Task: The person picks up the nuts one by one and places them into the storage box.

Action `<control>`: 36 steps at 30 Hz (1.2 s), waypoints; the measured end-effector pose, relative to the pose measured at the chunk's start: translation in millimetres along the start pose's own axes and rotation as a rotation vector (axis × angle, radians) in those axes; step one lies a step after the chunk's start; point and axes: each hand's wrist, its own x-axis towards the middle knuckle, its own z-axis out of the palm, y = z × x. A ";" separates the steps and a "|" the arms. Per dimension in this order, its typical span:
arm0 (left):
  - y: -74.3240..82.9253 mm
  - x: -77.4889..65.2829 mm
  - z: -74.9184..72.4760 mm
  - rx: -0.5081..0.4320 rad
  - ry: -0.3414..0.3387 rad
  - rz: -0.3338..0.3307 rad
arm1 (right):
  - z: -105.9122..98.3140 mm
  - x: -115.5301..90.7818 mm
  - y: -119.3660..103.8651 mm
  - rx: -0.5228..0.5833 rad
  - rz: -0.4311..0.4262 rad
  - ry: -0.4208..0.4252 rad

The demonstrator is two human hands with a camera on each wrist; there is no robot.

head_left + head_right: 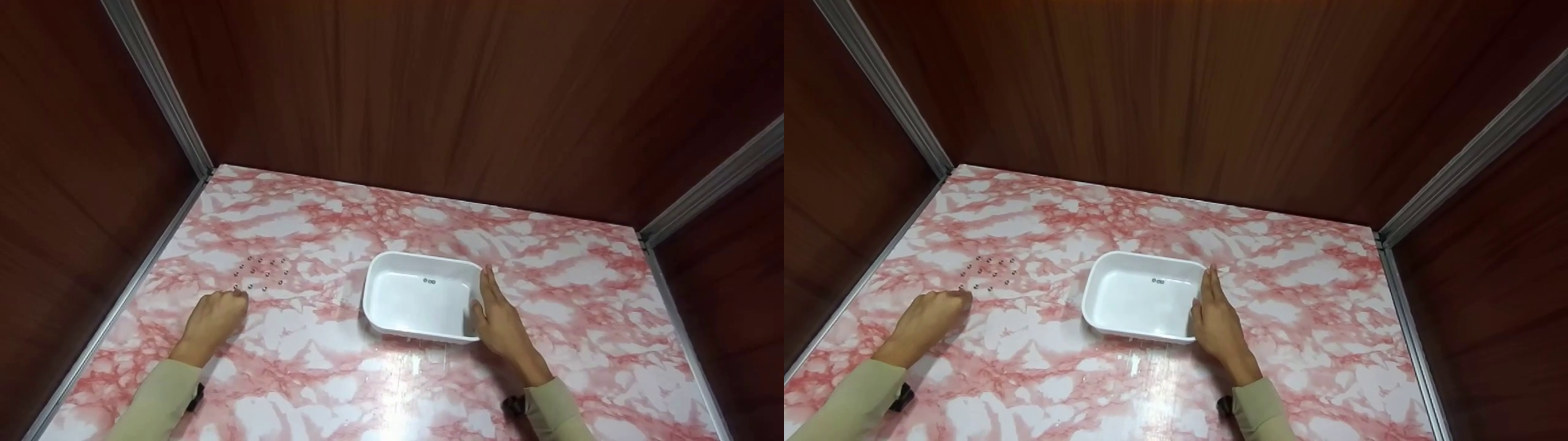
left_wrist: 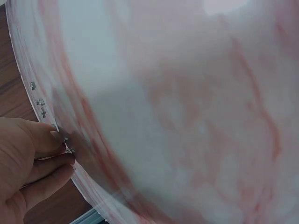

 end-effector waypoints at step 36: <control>11.1 27.9 -19.6 -0.170 -0.141 0.052 | 2.2 0.5 2.1 -0.013 -0.016 0.009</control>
